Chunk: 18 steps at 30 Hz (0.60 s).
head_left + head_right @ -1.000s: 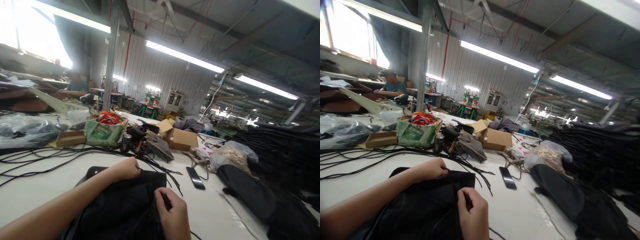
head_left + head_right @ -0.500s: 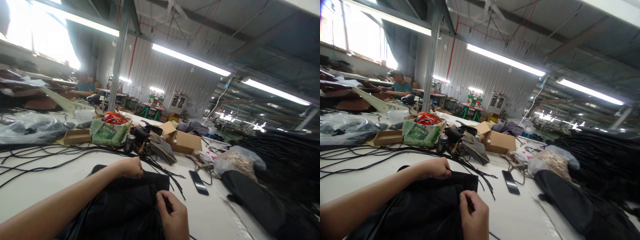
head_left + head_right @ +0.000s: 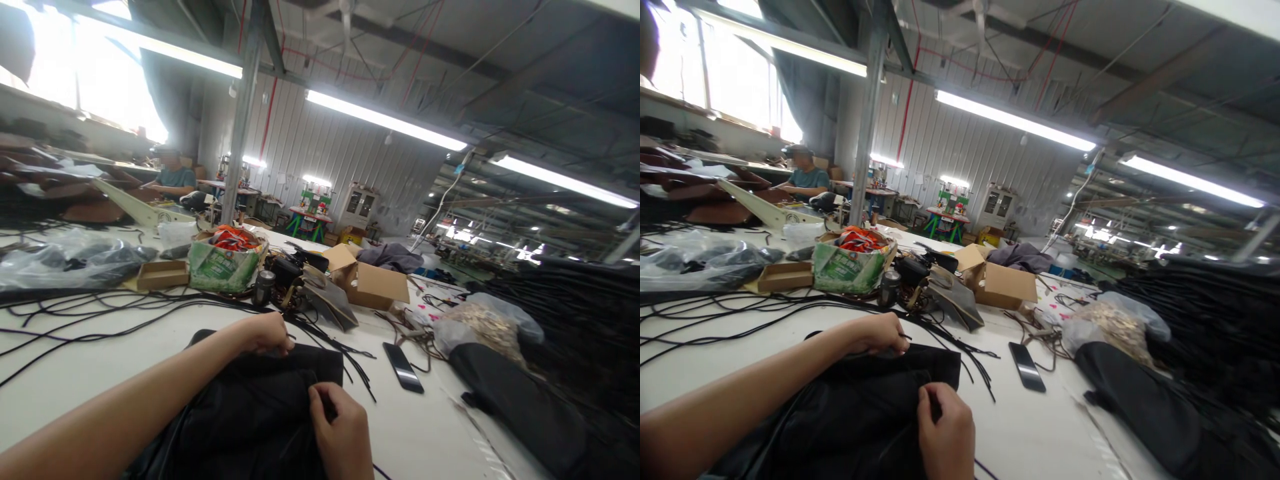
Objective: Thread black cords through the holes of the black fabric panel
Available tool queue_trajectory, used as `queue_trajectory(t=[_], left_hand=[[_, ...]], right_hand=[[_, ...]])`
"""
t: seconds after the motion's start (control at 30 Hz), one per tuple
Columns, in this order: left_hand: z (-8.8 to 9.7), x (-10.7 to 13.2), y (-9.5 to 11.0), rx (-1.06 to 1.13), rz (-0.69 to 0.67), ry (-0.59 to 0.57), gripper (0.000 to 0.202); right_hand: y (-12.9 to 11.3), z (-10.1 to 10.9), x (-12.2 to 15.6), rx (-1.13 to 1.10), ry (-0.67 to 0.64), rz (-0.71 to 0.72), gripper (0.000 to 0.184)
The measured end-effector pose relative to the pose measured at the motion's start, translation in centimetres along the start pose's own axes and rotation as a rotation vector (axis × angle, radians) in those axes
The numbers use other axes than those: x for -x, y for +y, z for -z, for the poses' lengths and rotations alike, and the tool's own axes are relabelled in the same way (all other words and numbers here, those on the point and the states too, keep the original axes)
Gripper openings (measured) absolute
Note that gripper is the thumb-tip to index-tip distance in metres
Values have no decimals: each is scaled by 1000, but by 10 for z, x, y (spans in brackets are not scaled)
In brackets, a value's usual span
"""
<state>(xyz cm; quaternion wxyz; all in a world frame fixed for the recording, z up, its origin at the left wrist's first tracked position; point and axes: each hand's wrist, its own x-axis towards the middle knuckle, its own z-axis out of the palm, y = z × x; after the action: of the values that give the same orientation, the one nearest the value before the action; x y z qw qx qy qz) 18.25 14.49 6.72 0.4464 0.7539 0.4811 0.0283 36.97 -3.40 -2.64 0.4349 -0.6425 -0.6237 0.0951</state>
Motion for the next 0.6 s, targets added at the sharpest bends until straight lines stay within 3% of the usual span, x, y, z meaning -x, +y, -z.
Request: queue_trajectory(t=[0.17,0.37,0.47,0.6], left_hand=[[-15,-15,2,87,96,59,29],[-30,-22,-1,211,42,95,27],[-30,-21,-4,323,-2,164,29],[-15,-17,-5,499,-97,322,31]], right_hand=[[-3,-8,-6,129,3,8,35],[-3,-7,-5,96,-19,-50,36],[3,9,-2,181,-105,-142,48],[14,54,4,220,-257,-241,61]])
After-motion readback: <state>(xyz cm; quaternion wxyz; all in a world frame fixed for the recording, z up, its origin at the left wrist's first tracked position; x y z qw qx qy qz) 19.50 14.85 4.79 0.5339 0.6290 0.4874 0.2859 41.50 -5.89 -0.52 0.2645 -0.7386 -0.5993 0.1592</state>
